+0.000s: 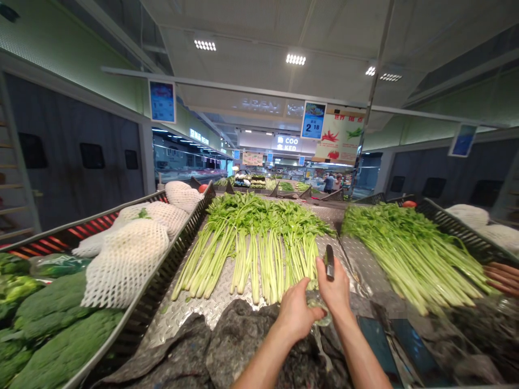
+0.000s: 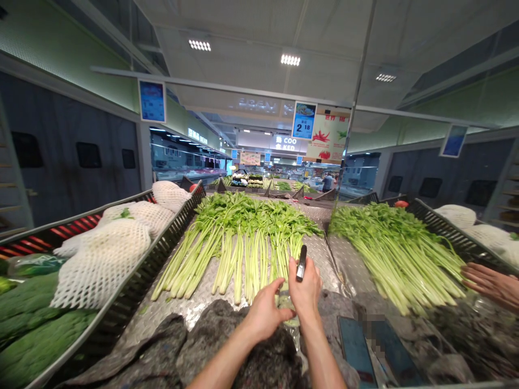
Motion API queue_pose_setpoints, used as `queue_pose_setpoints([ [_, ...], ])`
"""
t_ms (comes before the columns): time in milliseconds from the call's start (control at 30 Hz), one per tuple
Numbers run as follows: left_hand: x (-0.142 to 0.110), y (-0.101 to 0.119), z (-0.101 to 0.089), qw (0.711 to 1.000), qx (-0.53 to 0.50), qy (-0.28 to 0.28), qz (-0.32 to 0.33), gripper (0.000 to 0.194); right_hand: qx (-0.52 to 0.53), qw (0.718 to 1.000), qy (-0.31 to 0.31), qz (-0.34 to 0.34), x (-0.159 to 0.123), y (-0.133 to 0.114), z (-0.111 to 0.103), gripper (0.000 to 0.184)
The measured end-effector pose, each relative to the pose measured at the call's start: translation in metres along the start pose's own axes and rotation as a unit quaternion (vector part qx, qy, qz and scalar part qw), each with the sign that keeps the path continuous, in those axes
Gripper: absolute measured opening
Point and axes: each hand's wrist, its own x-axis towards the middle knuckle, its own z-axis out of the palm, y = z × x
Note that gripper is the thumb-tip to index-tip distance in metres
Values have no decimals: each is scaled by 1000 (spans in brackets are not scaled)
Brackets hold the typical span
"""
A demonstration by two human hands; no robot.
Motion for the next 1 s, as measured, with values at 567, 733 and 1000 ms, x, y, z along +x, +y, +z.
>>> queue_pose_setpoints([
  [567,-4,-4,-6,1000,2,19,15,76,-3,1000,-14,-19,-4,-16,2,39],
  [733,-5,-13,-12,999,1,48,21,78,25,999,-26,-34,-6,-25,8,39],
  [1000,-13,-20,-22,997,-6,71,-2,72,41,994,-77,-61,-10,-25,25,41],
])
